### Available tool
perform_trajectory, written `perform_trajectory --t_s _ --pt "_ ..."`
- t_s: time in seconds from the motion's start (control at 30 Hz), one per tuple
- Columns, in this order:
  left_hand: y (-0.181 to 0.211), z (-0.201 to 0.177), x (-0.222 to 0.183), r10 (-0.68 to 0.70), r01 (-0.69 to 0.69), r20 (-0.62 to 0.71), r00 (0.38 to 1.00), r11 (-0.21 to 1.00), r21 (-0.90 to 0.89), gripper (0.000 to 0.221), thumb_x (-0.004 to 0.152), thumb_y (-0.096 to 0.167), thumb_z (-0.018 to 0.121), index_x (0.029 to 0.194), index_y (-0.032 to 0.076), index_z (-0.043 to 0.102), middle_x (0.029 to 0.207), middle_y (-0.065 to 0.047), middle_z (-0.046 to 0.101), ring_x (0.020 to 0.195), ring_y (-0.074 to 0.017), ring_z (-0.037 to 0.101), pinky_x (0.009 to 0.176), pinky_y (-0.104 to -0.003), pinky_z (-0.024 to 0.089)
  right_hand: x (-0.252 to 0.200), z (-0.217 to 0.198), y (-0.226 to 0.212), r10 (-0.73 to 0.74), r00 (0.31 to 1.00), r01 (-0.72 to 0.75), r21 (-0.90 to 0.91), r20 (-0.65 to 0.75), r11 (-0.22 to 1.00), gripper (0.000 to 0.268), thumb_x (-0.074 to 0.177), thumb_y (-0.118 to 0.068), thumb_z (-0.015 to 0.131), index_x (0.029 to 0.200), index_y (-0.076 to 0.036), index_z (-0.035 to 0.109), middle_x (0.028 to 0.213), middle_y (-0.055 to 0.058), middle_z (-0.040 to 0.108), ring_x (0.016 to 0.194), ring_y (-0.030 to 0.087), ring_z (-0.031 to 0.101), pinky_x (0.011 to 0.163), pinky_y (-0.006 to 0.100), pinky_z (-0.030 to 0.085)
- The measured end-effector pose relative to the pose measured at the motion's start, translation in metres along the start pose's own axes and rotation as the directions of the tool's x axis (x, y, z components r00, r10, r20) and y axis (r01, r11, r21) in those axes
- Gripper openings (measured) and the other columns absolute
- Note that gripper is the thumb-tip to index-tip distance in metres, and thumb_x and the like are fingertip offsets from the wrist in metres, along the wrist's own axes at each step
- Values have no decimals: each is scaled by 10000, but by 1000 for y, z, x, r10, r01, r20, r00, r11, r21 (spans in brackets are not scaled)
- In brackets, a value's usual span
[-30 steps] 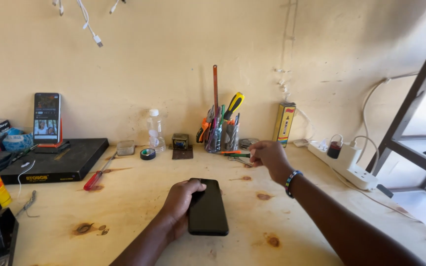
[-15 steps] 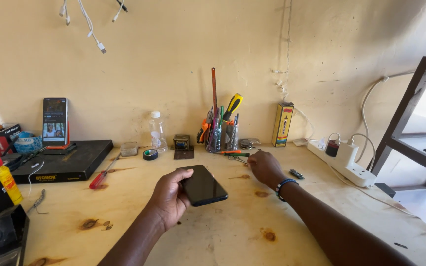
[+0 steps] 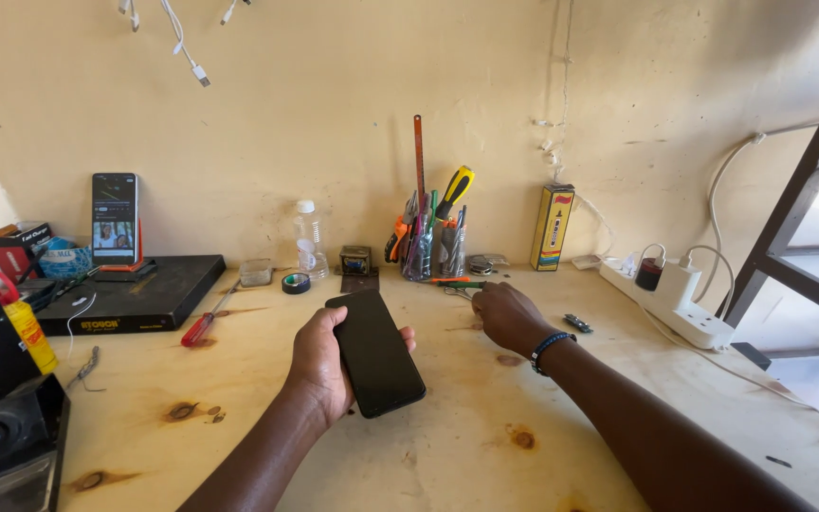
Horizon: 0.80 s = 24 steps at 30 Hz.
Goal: A person uses a plastic prying tool to carefully disassemble a smartphone on a repair bench.
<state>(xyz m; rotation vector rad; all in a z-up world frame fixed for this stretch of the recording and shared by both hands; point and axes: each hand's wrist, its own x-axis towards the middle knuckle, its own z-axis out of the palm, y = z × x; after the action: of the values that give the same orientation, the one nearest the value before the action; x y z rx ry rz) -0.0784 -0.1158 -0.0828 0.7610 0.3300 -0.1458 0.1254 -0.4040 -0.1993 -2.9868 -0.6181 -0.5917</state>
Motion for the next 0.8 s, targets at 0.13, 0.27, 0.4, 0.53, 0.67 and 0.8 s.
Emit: perform_trajectory --t_s 0.13,0.27,0.4,0.53,0.67,0.8 --pt "0 -39 77 26 -30 153 988 999 19 502 947 421 647 1320 85 639 1114 -261 758 865 -403 755 718 -541 620 -4 11 2 -85 996 88 -114 28 990 174 990 -108 496 1009 -87 669 977 153 675 966 361 711 923 455 569" --pt "11 -47 80 56 -88 205 977 985 151 694 931 586 682 1497 239 480 1166 -205 694 842 -270 661 642 -418 550 -14 -23 -34 42 999 -42 36 -1 998 173 1064 -201 479 1101 -104 617 996 138 651 978 346 696 912 465 549" --pt "0 -42 92 77 -97 122 990 982 165 857 923 654 731 1588 258 366 1128 -131 544 783 -226 555 541 -305 491 -4 -13 -73 361 931 -324 589 58 741 378 1028 -350 508 1311 -162 674 1199 245 750 1219 451 700 1056 552 565" --pt "-18 -37 129 72 -97 139 988 978 185 997 843 567 853 1646 326 313 1285 -138 411 904 -250 539 586 -293 528 -11 -55 -127 430 900 -305 812 73 498 358 972 -209 644 1290 -62 718 1042 168 777 885 245 793 767 348 687" --pt "-32 -24 116 68 -123 195 978 950 288 915 874 424 822 1632 318 321 1252 -156 333 921 -288 529 575 -291 533 -3 -83 -156 425 904 -143 967 41 212 269 991 -75 667 1226 49 708 971 189 742 808 211 773 745 301 675" --pt "-29 -21 118 104 -176 227 968 928 327 919 855 370 819 1630 297 332 1224 -182 358 828 -291 569 504 -276 521 13 -99 -175 391 920 -58 996 27 68 227 1033 -45 643 1226 72 670 996 196 726 870 217 759 753 303 668"
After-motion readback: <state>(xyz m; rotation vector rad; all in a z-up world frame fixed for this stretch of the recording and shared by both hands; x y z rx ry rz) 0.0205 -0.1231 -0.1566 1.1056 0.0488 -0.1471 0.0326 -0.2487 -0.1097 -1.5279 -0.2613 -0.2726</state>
